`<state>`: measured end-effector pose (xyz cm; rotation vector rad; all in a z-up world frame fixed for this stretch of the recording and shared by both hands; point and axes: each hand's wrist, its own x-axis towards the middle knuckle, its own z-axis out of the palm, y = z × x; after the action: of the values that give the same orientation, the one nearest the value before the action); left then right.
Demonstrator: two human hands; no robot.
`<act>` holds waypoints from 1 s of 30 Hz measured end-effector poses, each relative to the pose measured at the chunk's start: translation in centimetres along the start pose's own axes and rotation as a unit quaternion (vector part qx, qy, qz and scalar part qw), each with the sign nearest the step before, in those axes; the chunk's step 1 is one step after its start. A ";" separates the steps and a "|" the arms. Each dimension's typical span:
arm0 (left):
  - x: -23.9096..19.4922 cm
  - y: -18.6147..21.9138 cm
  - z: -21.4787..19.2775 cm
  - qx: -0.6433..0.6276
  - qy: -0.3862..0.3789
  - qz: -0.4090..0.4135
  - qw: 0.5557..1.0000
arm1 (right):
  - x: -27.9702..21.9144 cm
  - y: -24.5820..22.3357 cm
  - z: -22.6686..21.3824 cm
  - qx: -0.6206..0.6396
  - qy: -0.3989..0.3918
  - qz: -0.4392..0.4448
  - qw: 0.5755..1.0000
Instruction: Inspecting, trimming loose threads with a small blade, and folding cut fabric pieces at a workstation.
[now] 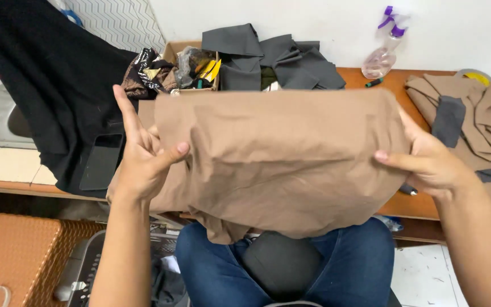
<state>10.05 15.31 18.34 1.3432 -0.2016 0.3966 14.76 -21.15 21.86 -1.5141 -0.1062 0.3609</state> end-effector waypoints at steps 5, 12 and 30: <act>1.0 -0.4 -1.9 -0.059 0.093 0.028 0.994 | 0.9 0.5 -2.2 -0.060 0.065 -0.080 0.993; 1.0 -4.2 -2.7 0.104 0.091 -0.136 0.981 | 1.8 4.0 -3.4 -0.189 -0.034 0.018 0.981; 0.5 -4.2 -3.5 -0.021 0.052 -0.117 0.992 | 3.0 2.5 -2.6 -0.383 0.051 0.082 0.919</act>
<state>11.85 18.06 14.00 1.2842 0.0334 0.2625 17.88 -22.72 18.74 -2.3268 -0.0362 0.3937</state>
